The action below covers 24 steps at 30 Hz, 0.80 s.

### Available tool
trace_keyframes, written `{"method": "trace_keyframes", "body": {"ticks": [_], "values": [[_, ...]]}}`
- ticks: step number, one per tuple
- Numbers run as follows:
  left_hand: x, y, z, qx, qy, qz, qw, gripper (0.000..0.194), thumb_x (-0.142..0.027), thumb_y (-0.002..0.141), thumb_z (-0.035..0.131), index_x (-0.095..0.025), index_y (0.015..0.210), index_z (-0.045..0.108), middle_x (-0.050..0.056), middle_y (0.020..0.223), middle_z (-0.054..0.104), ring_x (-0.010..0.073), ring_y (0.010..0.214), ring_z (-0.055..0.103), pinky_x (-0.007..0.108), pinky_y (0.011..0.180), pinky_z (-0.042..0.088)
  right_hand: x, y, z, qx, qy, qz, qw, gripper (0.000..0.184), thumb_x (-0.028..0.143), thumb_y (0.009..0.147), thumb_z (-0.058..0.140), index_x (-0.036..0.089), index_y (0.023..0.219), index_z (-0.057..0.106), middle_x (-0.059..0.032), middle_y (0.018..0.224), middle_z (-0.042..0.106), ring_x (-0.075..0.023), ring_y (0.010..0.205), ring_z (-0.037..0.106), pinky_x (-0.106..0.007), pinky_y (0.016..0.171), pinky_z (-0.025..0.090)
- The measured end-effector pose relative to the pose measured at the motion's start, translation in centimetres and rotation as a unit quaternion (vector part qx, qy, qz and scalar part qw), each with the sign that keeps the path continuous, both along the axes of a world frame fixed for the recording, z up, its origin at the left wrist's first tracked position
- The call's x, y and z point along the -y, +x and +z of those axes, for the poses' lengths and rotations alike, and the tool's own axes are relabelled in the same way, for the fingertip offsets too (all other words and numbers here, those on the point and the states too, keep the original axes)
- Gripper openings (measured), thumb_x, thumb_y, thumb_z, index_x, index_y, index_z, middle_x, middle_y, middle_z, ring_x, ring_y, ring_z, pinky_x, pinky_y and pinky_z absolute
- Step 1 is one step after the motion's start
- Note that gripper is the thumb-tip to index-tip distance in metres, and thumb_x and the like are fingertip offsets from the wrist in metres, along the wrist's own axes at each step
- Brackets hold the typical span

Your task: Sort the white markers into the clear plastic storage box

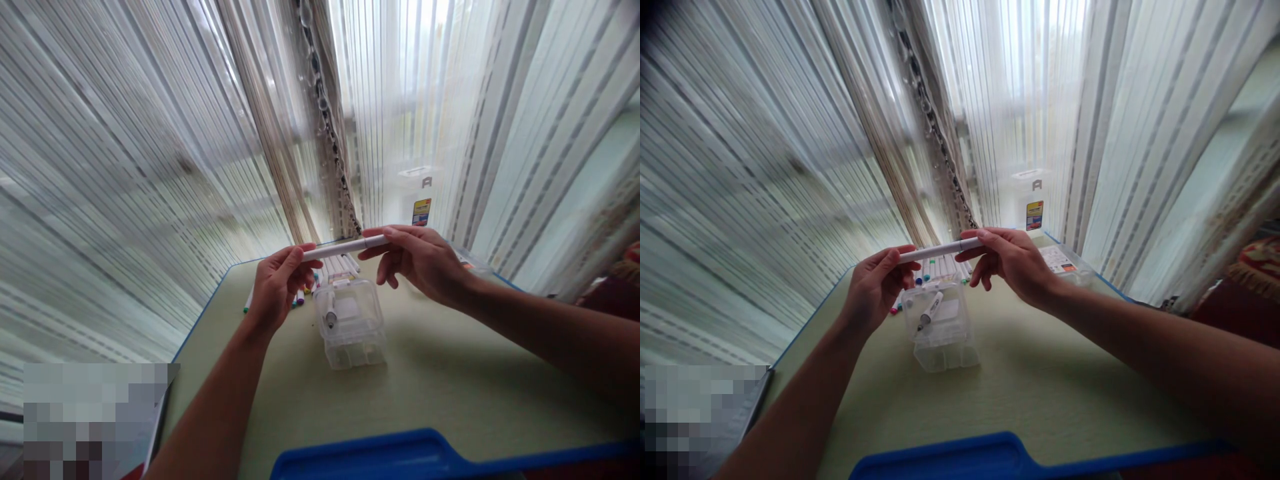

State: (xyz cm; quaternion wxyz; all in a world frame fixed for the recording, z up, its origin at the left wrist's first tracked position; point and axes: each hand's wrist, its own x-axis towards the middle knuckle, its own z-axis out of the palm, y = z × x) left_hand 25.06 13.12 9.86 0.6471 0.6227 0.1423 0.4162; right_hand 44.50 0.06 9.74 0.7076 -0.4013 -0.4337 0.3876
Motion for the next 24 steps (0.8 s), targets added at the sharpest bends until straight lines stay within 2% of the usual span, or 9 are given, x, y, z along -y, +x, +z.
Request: {"method": "trace_keyframes", "body": {"ticks": [4, 7, 11, 16, 20, 24], "values": [[-0.05, -0.09, 0.04, 0.014, -0.012, -0.005, 1.000, 0.029, -0.035, 0.084, 0.069, -0.010, 0.097, 0.075, 0.010, 0.074, 0.075, 0.0103, 0.050, 0.060, 0.022, 0.050, 0.047, -0.05, 0.01, -0.08, 0.011, 0.011, -0.002, 1.000, 0.026, 0.029, 0.093, 0.057, 0.009, 0.105, 0.069, -0.0142, 0.085, 0.077, -0.0161, 0.045, 0.067, -0.024, 0.035, 0.045], [0.00, -0.08, -0.03, 0.006, -0.002, 0.003, 1.000, 0.028, -0.034, 0.083, 0.071, -0.010, 0.095, 0.075, 0.009, 0.071, 0.074, 0.0095, 0.049, 0.059, 0.021, 0.049, 0.047, -0.25, 0.13, -0.38, 0.044, 0.017, -0.020, 0.999, 0.025, 0.032, 0.089, 0.065, 0.010, 0.098, 0.070, -0.0111, 0.082, 0.076, -0.0147, 0.046, 0.067, -0.023, 0.034, 0.044], [0.00, 0.01, -0.35, -0.035, 0.034, 0.015, 0.999, 0.023, -0.031, 0.080, 0.076, -0.011, 0.092, 0.076, 0.007, 0.069, 0.074, 0.0077, 0.051, 0.059, 0.018, 0.048, 0.045, -0.51, 0.20, -0.66, 0.086, 0.021, -0.058, 0.994, 0.027, 0.035, 0.080, 0.078, 0.011, 0.091, 0.070, -0.0066, 0.073, 0.073, -0.0130, 0.044, 0.064, -0.022, 0.033, 0.044], [0.11, 0.14, -0.66, -0.078, 0.073, 0.017, 0.994, 0.023, -0.031, 0.076, 0.080, -0.014, 0.092, 0.077, 0.004, 0.066, 0.073, 0.0081, 0.053, 0.061, 0.018, 0.051, 0.047, -0.48, 0.07, -0.60, 0.118, 0.017, -0.071, 0.990, 0.031, 0.036, 0.072, 0.085, 0.013, 0.084, 0.069, 0.0000, 0.057, 0.066, -0.0107, 0.042, 0.060, -0.020, 0.033, 0.043], [0.23, 0.19, -0.58, -0.087, 0.092, 0.032, 0.992, 0.021, -0.031, 0.074, 0.082, -0.014, 0.087, 0.077, 0.003, 0.064, 0.071, 0.0084, 0.053, 0.061, 0.019, 0.050, 0.046, -0.40, 0.05, -0.61, 0.115, 0.010, -0.067, 0.991, 0.028, 0.037, 0.075, 0.083, 0.014, 0.081, 0.067, 0.0005, 0.055, 0.064, -0.0104, 0.042, 0.059, -0.019, 0.033, 0.043], [0.21, 0.16, -0.47, -0.079, 0.102, 0.046, 0.991, 0.020, -0.030, 0.075, 0.081, -0.014, 0.086, 0.077, 0.005, 0.068, 0.072, 0.0096, 0.056, 0.062, 0.019, 0.049, 0.045, -0.41, 0.21, -0.77, 0.100, 0.016, -0.052, 0.994, 0.024, 0.036, 0.081, 0.078, 0.014, 0.084, 0.068, -0.0019, 0.063, 0.069, -0.0111, 0.044, 0.062, -0.020, 0.034, 0.044]]}}
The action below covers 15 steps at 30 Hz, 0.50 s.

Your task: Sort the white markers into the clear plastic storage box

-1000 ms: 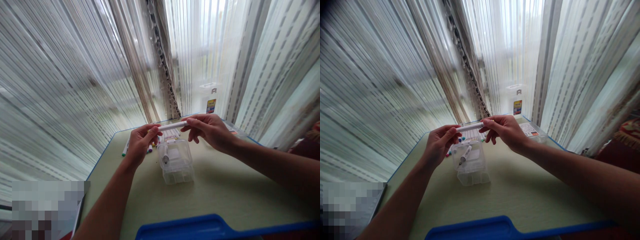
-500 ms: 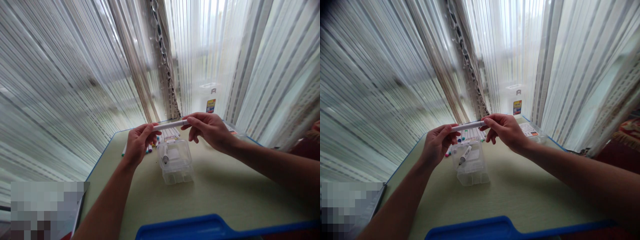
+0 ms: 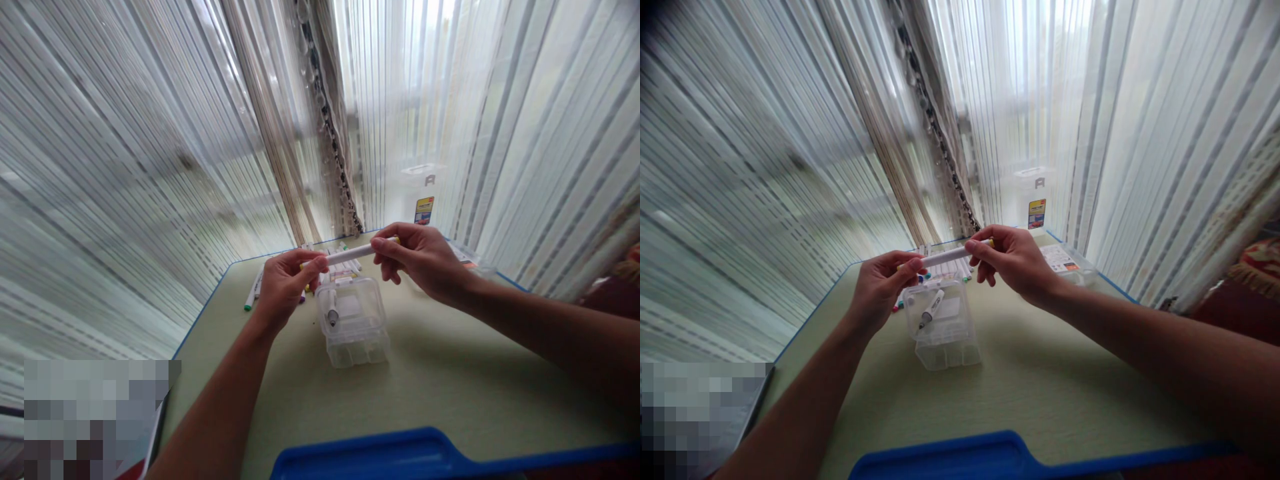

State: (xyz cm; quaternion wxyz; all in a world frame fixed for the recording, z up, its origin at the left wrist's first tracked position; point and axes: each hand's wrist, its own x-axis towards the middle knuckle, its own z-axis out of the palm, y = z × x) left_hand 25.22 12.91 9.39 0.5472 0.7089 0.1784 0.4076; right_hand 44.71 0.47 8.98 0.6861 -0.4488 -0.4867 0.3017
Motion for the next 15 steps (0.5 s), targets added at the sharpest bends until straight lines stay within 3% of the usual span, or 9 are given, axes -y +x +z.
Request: {"method": "trace_keyframes", "body": {"ticks": [8, 15], "values": [[-0.12, 0.00, -0.14, -0.004, 0.009, 0.003, 1.000, 0.024, -0.032, 0.077, 0.079, -0.013, 0.092, 0.077, 0.006, 0.068, 0.073, 0.0103, 0.055, 0.062, 0.020, 0.050, 0.046, -0.05, -0.06, 0.06, 0.007, 0.001, -0.010, 1.000, 0.029, 0.033, 0.073, 0.085, 0.013, 0.092, 0.074, -0.0031, 0.064, 0.070, -0.0112, 0.043, 0.062, -0.020, 0.033, 0.044], [-0.38, -0.35, -0.30, 0.016, -0.017, -0.023, 0.999, 0.023, -0.025, 0.077, 0.079, -0.016, 0.098, 0.076, 0.004, 0.072, 0.073, 0.0073, 0.055, 0.060, 0.018, 0.051, 0.045, 0.00, 0.07, 0.00, -0.037, -0.010, 0.021, 0.999, 0.028, 0.033, 0.077, 0.082, 0.012, 0.094, 0.074, -0.0053, 0.069, 0.072, -0.0114, 0.045, 0.064, -0.019, 0.035, 0.044]]}}
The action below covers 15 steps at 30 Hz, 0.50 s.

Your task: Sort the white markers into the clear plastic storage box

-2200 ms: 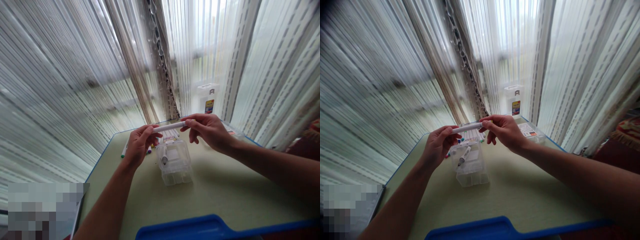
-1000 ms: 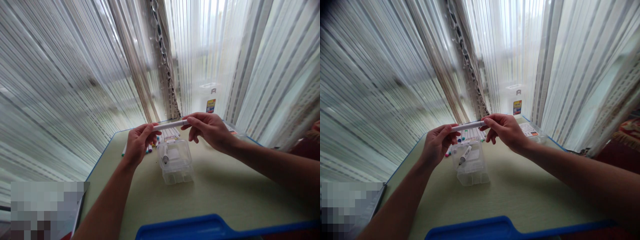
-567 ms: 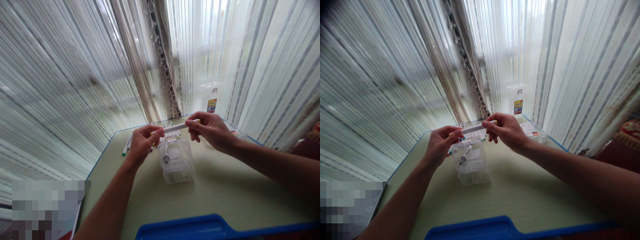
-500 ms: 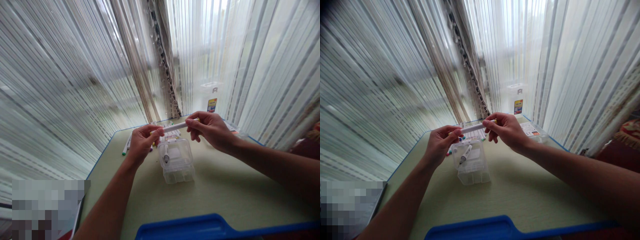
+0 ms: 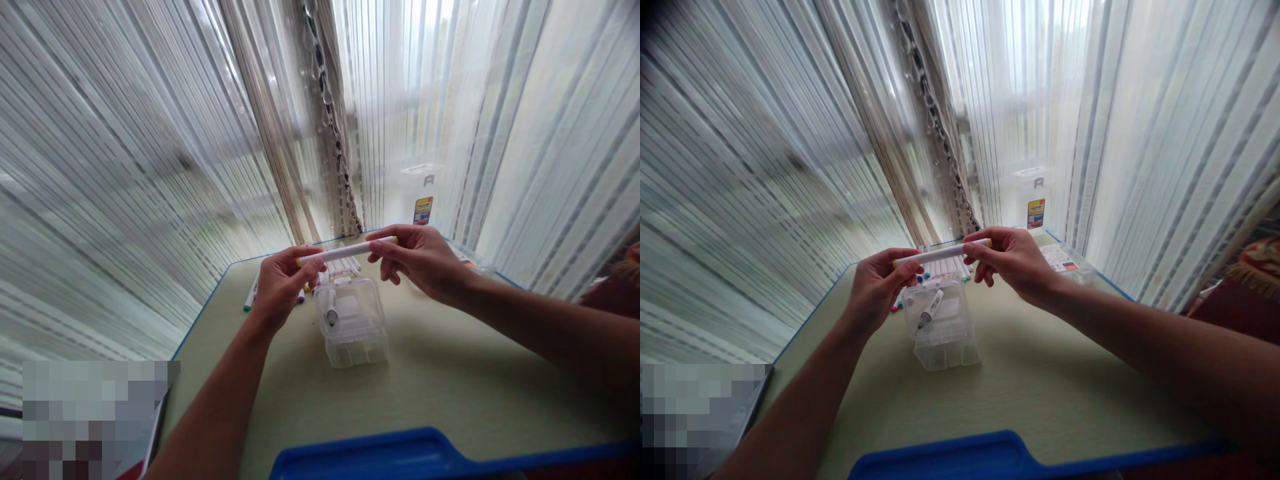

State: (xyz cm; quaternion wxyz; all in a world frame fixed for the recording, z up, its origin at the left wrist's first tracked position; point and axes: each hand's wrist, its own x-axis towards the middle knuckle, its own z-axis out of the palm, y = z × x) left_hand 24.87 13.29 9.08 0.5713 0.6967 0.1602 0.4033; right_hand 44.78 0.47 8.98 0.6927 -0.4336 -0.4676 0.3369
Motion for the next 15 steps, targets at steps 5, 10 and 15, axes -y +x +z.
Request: {"method": "trace_keyframes", "body": {"ticks": [5, 10, 15], "values": [[0.15, -0.03, 0.29, 0.011, -0.016, -0.013, 1.000, 0.023, -0.024, 0.078, 0.077, -0.014, 0.099, 0.076, 0.006, 0.075, 0.074, 0.0067, 0.054, 0.058, 0.019, 0.053, 0.047, -0.03, 0.01, -0.01, 0.007, 0.003, -0.007, 1.000, 0.035, 0.031, 0.069, 0.088, 0.012, 0.096, 0.074, -0.0041, 0.069, 0.072, -0.0116, 0.045, 0.063, -0.020, 0.034, 0.044], [0.59, 0.09, 0.70, 0.024, -0.045, -0.028, 0.998, 0.022, -0.025, 0.078, 0.076, -0.013, 0.098, 0.077, 0.006, 0.074, 0.073, 0.0070, 0.054, 0.057, 0.019, 0.052, 0.046, 0.02, -0.02, 0.10, 0.022, 0.010, -0.013, 1.000, 0.031, 0.033, 0.074, 0.084, 0.013, 0.095, 0.075, -0.0054, 0.072, 0.073, -0.0115, 0.047, 0.063, -0.021, 0.035, 0.043], [0.65, 0.24, 0.64, 0.011, -0.047, -0.016, 0.999, 0.023, -0.027, 0.079, 0.074, -0.012, 0.097, 0.076, 0.007, 0.073, 0.073, 0.0087, 0.055, 0.059, 0.020, 0.053, 0.047, 0.13, 0.00, 0.17, 0.020, 0.004, -0.019, 1.000, 0.026, 0.032, 0.075, 0.083, 0.015, 0.094, 0.075, -0.0058, 0.074, 0.074, -0.0117, 0.048, 0.063, -0.021, 0.036, 0.043]]}}
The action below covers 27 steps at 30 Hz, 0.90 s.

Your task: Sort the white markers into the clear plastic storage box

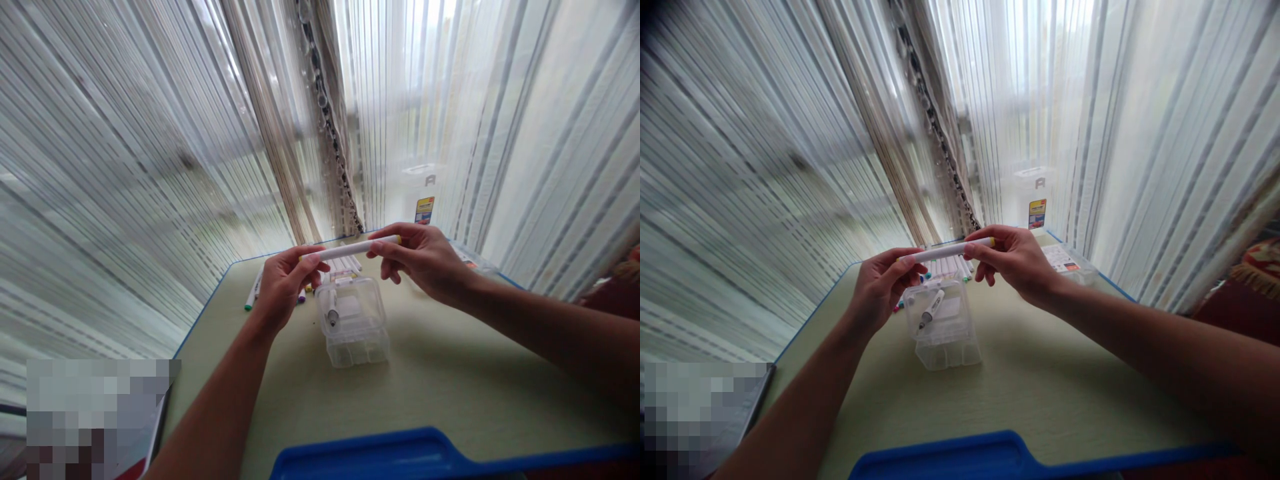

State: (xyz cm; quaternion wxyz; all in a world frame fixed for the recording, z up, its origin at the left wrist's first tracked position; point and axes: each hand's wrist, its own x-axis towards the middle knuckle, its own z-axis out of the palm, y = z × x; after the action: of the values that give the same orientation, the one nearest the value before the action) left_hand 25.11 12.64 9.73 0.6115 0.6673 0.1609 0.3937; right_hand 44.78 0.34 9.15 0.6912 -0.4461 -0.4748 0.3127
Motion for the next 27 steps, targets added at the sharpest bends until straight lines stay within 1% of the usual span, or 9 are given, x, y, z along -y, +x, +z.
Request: {"method": "trace_keyframes", "body": {"ticks": [4, 9, 13, 18, 27], "values": [[-0.31, 0.05, -0.40, -0.010, 0.021, 0.018, 1.000, 0.021, -0.028, 0.078, 0.076, -0.013, 0.093, 0.076, 0.004, 0.066, 0.071, 0.0086, 0.054, 0.059, 0.019, 0.051, 0.046, -0.05, 0.06, -0.14, -0.001, 0.000, 0.004, 1.000, 0.025, 0.032, 0.077, 0.081, 0.014, 0.094, 0.074, -0.0061, 0.075, 0.074, -0.0121, 0.048, 0.064, -0.021, 0.036, 0.043], [-0.54, 0.04, -0.73, -0.020, 0.032, 0.024, 0.999, 0.022, -0.028, 0.075, 0.079, -0.014, 0.092, 0.076, 0.002, 0.063, 0.068, 0.0071, 0.052, 0.056, 0.018, 0.048, 0.042, -0.12, 0.04, -0.30, 0.013, -0.001, -0.007, 1.000, 0.025, 0.032, 0.074, 0.084, 0.014, 0.089, 0.075, -0.0036, 0.066, 0.070, -0.0114, 0.045, 0.062, -0.021, 0.035, 0.044], [-0.38, 0.03, -0.50, -0.007, 0.015, 0.014, 1.000, 0.020, -0.028, 0.077, 0.078, -0.014, 0.091, 0.077, 0.004, 0.065, 0.070, 0.0074, 0.052, 0.056, 0.018, 0.048, 0.043, -0.11, 0.06, -0.21, -0.005, -0.005, 0.001, 1.000, 0.024, 0.032, 0.077, 0.082, 0.014, 0.090, 0.075, -0.0048, 0.071, 0.072, -0.0110, 0.047, 0.062, -0.021, 0.037, 0.044], [-0.16, 0.00, -0.10, 0.007, -0.020, -0.001, 1.000, 0.021, -0.027, 0.078, 0.075, -0.013, 0.094, 0.077, 0.006, 0.070, 0.072, 0.0065, 0.050, 0.055, 0.019, 0.048, 0.043, -0.16, 0.09, -0.09, -0.029, -0.008, 0.010, 1.000, 0.021, 0.032, 0.080, 0.079, 0.014, 0.091, 0.075, -0.0065, 0.076, 0.074, -0.0101, 0.046, 0.061, -0.021, 0.037, 0.044], [-0.19, 0.02, 0.05, 0.030, -0.036, -0.011, 0.999, 0.020, -0.026, 0.081, 0.072, -0.011, 0.094, 0.074, 0.007, 0.072, 0.073, 0.0075, 0.050, 0.056, 0.020, 0.049, 0.043, -0.21, 0.05, -0.14, -0.037, -0.008, 0.013, 0.999, 0.020, 0.029, 0.083, 0.076, 0.014, 0.095, 0.074, -0.0076, 0.081, 0.076, -0.0106, 0.044, 0.063, -0.021, 0.036, 0.044]]}}
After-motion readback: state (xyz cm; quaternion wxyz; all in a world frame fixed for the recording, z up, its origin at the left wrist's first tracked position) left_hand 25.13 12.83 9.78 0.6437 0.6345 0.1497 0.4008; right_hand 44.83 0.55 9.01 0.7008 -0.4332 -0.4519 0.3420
